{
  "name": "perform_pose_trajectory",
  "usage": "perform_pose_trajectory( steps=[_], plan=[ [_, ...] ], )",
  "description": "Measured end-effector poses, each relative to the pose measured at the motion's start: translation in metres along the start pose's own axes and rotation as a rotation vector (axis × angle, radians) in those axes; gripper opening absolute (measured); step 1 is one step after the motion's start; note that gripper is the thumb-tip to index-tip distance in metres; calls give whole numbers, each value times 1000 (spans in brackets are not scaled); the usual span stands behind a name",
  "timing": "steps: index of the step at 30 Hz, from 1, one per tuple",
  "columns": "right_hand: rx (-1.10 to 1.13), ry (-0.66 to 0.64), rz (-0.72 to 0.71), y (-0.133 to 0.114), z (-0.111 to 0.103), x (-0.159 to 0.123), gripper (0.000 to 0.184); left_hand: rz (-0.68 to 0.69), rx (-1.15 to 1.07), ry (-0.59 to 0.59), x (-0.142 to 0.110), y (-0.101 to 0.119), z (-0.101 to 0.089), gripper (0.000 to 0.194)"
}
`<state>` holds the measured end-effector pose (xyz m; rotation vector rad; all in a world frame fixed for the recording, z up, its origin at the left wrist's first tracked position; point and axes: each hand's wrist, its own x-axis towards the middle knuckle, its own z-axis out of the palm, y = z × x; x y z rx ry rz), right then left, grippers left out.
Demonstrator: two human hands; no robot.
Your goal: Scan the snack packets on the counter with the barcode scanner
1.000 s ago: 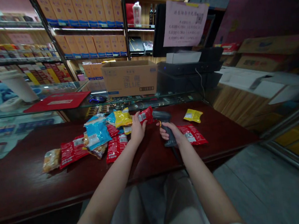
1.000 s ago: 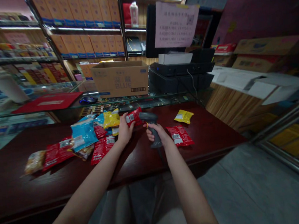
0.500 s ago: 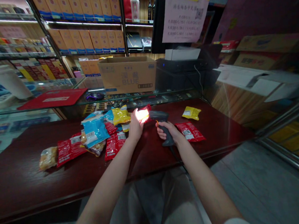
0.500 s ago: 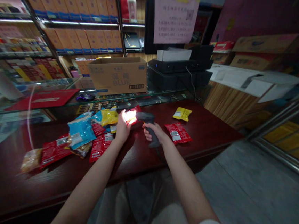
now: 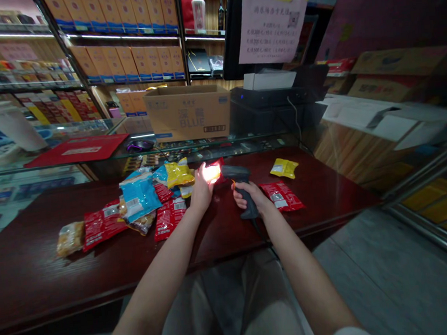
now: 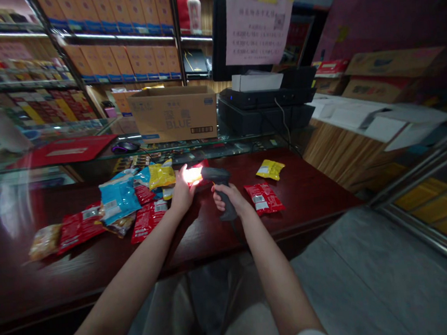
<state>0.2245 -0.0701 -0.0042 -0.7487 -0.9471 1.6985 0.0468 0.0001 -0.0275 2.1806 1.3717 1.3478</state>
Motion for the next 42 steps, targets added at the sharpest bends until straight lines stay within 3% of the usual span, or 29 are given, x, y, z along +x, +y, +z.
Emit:
perform_pose_trajectory(
  steps=[4,15,23,28,32,36,39,42],
  plan=[
    [-19,5,2,1,0,0,29,-20,1,-26,-1,4,-2,65],
    [12,86,-154,-1,3,2,32,-59,35,-2,0,6,-3,66],
    [4,37,-120,0,2,2,31,-39,78,-30,-2,11,-5,71],
    [-1,66,-149,-2,0,1,29,-96,274,-56,-1,17,-11,69],
    [32,131,-211,-3,-6,4,30,-121,471,47,3,17,-16,69],
    [53,180,-265,-5,-8,7,31,1,503,124,5,10,-16,55],
    [38,187,-298,-14,-12,2,31,135,526,1,4,8,-14,47],
    [19,199,-336,-32,-28,-14,31,104,582,-42,3,13,-14,42]
  ],
)
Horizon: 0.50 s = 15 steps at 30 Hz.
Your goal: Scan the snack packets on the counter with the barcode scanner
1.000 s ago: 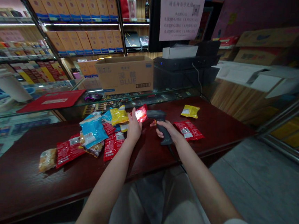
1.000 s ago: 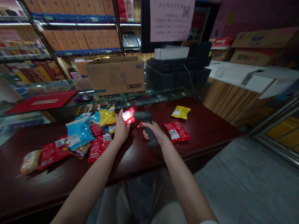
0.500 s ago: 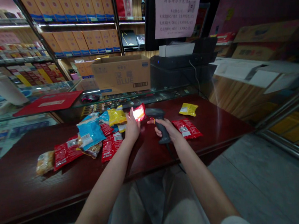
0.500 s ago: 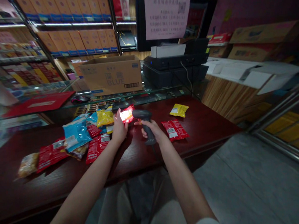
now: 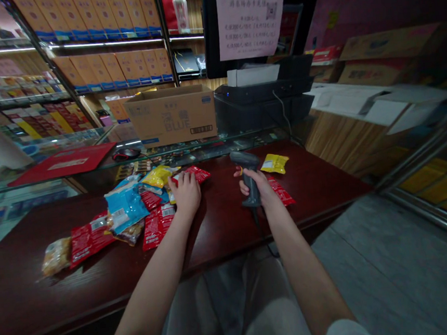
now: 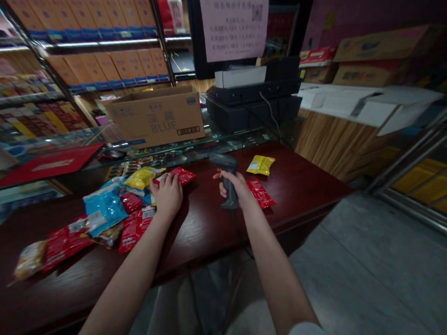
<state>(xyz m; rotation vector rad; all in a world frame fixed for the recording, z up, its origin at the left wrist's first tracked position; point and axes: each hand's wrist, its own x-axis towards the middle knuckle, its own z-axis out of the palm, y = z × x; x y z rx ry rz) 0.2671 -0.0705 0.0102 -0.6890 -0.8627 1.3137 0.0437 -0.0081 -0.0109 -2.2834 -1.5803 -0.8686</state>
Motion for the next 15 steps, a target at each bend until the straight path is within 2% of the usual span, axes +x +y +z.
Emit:
perform_pose_trajectory(
  steps=[2,5,7,9,12,15],
  plan=[
    [-25,19,-26,-19,-21,-6,32,-34,34,35,0,7,-3,47],
    [-67,66,-50,-43,-59,-13,32,55,28,32,0,28,-6,55],
    [-49,87,-45,-52,-81,-15,31,161,-37,-83,0,50,-6,55],
    [2,102,-35,-55,-97,-14,31,222,-115,-255,1,78,-4,57],
    [73,137,-32,-53,-108,-13,28,231,-154,-412,3,121,2,70],
    [104,179,-17,-50,-110,-12,26,188,-204,-559,6,149,12,86]
  ],
)
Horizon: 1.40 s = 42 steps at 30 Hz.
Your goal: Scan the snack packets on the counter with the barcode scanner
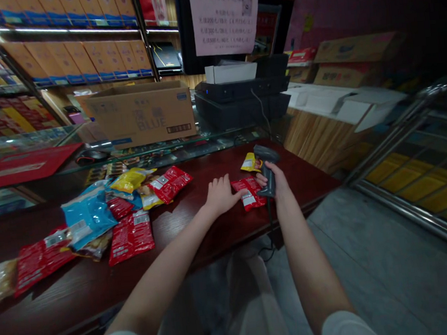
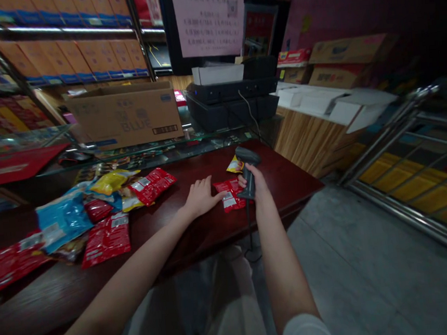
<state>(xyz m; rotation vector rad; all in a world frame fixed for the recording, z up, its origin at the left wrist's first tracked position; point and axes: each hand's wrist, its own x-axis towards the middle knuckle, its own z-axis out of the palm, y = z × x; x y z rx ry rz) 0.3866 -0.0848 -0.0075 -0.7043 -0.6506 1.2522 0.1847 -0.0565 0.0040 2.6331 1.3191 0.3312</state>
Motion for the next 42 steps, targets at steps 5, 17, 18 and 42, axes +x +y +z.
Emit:
perform_pose_trajectory(
  steps=[5,17,18,42],
  plan=[
    [-15,42,13,0,-1,-1,24,9,-73,-80,12,1,12,88],
    [-26,82,2,2,-3,-6,21,-205,-627,12,20,-62,5,42],
    [-21,85,5,2,-2,-6,21,-208,-640,23,18,-66,3,36],
    [-170,-314,190,100,136,-17,32,46,-650,601,-12,-150,-33,89]
  ],
)
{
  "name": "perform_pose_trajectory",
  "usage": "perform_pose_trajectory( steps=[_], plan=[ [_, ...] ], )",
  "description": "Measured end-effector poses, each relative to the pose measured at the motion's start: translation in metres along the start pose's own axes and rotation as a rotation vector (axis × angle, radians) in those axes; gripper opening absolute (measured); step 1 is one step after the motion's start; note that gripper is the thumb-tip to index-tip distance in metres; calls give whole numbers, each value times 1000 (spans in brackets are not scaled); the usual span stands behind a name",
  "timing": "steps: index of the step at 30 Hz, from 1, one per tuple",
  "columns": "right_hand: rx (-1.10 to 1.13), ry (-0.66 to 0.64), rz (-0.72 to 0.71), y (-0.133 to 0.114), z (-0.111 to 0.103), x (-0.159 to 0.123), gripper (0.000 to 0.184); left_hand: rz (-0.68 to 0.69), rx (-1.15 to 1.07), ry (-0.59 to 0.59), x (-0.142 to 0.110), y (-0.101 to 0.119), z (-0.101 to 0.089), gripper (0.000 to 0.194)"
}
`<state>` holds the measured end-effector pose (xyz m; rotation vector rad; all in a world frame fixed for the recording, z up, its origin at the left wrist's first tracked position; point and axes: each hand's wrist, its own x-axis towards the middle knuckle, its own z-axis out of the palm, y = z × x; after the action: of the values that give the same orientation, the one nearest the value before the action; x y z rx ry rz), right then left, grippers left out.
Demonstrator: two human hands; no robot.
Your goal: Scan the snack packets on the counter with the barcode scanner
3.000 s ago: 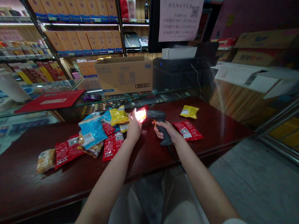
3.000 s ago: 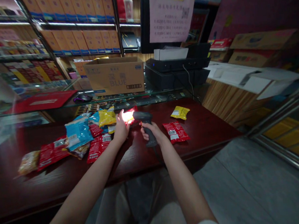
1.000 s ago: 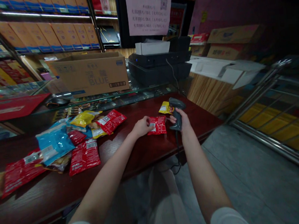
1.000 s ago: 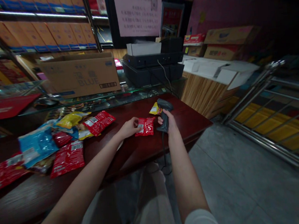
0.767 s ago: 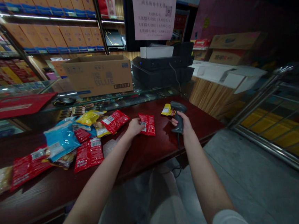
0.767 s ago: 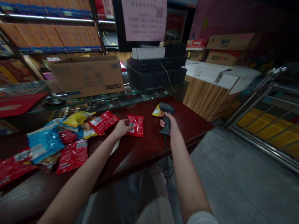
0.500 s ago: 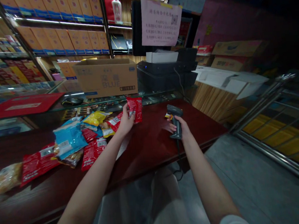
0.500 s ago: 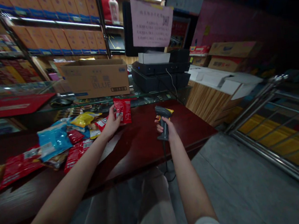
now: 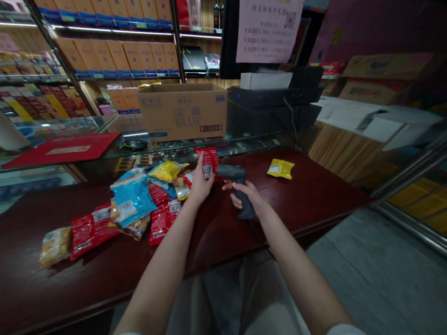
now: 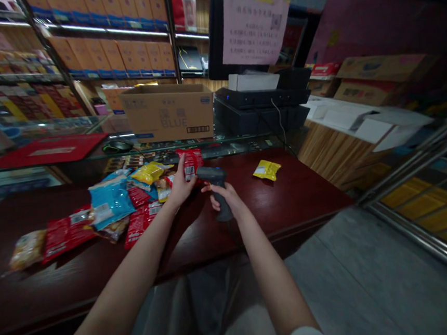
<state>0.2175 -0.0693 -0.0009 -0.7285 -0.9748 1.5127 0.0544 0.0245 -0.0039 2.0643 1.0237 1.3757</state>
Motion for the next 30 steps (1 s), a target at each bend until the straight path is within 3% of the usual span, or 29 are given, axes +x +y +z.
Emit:
perform_pose_trajectory(
  steps=[15,20,23,26,30],
  plan=[
    [17,31,8,3,-1,-2,31,24,99,-48,-3,7,5,88],
    [4,57,-51,-6,-8,-7,29,-27,325,-1,-8,25,-2,77],
    [1,104,-82,-21,-29,-11,27,-147,580,50,-7,37,-15,68],
    [22,185,-104,-42,-63,-15,24,-228,756,113,-4,41,-29,63],
    [85,314,-134,-66,-112,-24,18,-98,813,188,-5,44,-30,55]
  ],
)
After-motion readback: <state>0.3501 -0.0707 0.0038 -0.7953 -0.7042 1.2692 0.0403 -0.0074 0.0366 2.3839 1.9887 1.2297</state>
